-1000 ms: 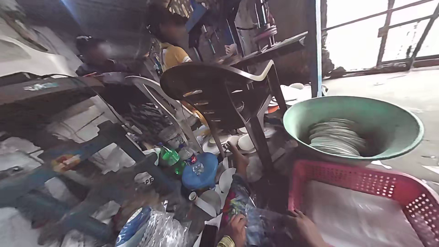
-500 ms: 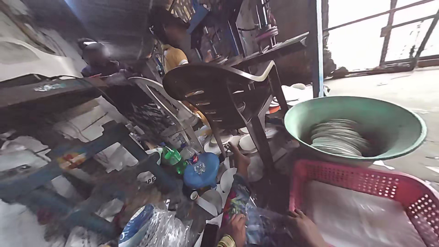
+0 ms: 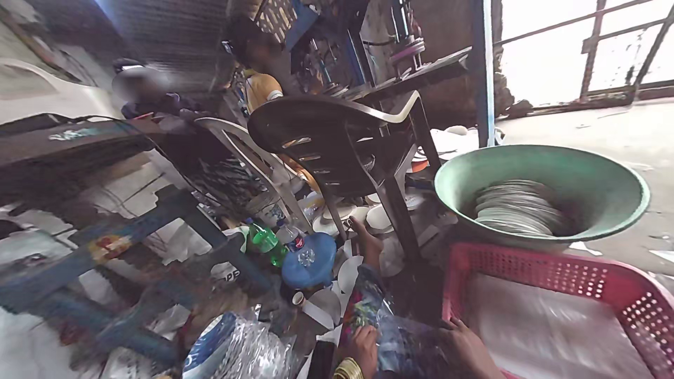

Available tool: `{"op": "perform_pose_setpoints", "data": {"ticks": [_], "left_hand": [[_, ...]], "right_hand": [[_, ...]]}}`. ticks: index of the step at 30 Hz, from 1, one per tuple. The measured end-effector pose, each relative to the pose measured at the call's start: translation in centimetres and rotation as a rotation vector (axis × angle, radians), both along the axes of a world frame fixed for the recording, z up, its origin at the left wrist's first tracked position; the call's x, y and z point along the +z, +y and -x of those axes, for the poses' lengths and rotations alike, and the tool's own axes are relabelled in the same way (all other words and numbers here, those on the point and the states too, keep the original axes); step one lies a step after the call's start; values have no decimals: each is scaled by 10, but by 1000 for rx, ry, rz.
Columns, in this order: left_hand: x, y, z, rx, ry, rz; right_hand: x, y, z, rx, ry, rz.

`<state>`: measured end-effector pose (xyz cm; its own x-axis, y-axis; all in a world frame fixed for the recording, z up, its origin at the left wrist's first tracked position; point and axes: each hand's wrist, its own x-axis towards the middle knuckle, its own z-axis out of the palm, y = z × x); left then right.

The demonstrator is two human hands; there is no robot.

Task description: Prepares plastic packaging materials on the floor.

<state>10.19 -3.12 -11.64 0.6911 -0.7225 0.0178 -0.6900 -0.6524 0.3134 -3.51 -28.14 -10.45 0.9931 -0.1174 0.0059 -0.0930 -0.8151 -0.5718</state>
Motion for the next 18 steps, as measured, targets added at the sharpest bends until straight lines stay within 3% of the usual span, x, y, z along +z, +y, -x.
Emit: {"op": "perform_pose_setpoints", "data": {"ticks": [18], "left_hand": [[9, -4, -1, 20, 60, -113]], "right_hand": [[7, 3, -2, -16, 72, 34]]}}
